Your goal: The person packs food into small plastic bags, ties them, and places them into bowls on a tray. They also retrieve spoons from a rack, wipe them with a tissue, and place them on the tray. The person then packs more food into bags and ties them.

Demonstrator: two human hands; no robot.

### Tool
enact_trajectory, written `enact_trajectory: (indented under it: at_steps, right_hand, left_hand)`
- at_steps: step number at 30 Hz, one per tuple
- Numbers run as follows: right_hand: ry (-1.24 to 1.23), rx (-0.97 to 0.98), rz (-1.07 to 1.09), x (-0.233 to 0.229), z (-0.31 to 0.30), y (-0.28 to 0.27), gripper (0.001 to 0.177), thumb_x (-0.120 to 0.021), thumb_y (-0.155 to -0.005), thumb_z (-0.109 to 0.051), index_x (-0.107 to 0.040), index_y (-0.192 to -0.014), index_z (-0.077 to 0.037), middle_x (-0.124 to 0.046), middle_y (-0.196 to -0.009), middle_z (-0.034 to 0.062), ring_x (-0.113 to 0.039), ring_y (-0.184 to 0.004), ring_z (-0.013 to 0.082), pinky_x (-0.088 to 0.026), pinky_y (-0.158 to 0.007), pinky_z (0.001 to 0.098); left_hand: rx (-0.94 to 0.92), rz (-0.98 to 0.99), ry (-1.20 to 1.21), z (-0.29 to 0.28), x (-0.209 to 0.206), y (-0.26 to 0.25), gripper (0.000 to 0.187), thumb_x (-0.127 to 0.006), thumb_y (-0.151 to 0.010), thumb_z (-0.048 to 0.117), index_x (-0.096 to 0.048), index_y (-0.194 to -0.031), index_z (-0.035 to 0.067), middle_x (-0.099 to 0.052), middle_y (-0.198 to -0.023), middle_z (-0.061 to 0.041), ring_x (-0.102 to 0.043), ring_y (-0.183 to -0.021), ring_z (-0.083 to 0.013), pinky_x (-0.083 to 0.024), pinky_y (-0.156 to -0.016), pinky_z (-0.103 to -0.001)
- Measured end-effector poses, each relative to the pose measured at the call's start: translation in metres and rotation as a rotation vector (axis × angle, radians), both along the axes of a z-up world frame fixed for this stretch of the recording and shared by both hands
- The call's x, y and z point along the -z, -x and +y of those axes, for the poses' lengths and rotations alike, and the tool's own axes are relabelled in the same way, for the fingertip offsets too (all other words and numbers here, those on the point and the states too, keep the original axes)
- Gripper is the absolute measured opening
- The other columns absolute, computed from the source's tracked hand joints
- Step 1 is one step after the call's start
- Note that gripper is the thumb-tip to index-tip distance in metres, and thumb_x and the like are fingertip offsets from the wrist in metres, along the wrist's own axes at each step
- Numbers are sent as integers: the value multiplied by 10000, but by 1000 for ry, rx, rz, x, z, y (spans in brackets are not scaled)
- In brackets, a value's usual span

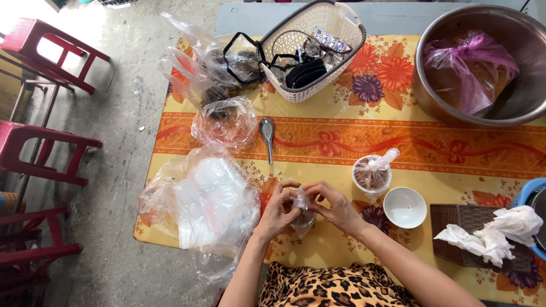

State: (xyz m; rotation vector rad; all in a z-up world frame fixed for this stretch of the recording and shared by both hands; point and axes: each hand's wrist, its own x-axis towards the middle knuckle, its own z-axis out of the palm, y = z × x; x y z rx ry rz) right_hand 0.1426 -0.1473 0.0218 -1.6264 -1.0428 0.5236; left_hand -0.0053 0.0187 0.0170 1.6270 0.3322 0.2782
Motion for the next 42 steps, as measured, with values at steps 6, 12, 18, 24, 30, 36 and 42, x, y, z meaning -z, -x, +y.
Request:
enact_trajectory:
  at_steps: [6, 12, 18, 24, 30, 36, 42]
  right_hand:
    - [-2, -100, 65, -1, 1, 1, 524, -827, -929, -87, -714, -1438, -146, -811, -1089, 69, -753, -970, 171, -606, -873, 350]
    - [-7, -61, -50, 13, 6, 11, 488, -788, -933, -45, -711, -1405, -139, -752, -991, 116, -764, -893, 270, -626, -835, 419]
    - [-30, -4, -166, 32, 9, 20, 387, -775, -957, -104, -726, -1337, -154, -712, -962, 56, -756, -869, 233, -640, -807, 371]
    - [10, 42, -63, 9, 9, 32, 386, -791, -941, -113, -750, -1324, -145, -758, -929, 79, -792, -858, 246, -653, -810, 401]
    - [56, 26, 80, -3, 5, 41, 442, -775, -963, -87, -715, -1400, -122, -808, -982, 125, -815, -913, 256, -649, -876, 438]
    - [419, -108, 381, -33, 9, 11, 348, -628, -1027, -403, -785, -1260, -198, -848, -1165, -17, -790, -1051, 120, -618, -917, 295]
    - [463, -233, 241, -40, 9, 10, 226, -645, -1044, -189, -722, -1256, -179, -836, -1186, 39, -809, -1086, 178, -671, -917, 343]
  left_hand:
    - [67, -16, 15, 3, -4, -1, 247, -691, -844, -60, -681, -1071, 37, -532, -1455, -229, -670, -1281, -435, -543, -1088, -544]
    - [-4, -22, -64, -2, 3, 3, 289, -677, -811, -51, -728, -1084, 28, -561, -1414, -236, -725, -1165, -416, -597, -997, -484]
    - [-114, -24, -134, -11, 3, 14, 309, -761, -808, -46, -770, -1102, 49, -634, -1330, -197, -802, -1020, -392, -661, -888, -419]
    - [-309, -38, -164, -25, 7, 19, 306, -748, -818, -49, -824, -1067, 112, -685, -1202, -137, -804, -969, -307, -692, -793, -344]
    - [-486, -28, -228, -28, 13, 18, 307, -711, -814, -50, -829, -1012, 152, -716, -1124, -98, -790, -912, -225, -664, -781, -276]
    - [-341, -134, -349, -43, 30, 25, 136, -639, -1044, 34, -692, -1143, 111, -550, -1224, -128, -677, -1050, -256, -604, -955, -353]
    - [-298, -19, -484, -45, 46, 38, 302, -765, -953, 36, -630, -1206, 134, -565, -1239, -77, -689, -952, -253, -608, -663, -383]
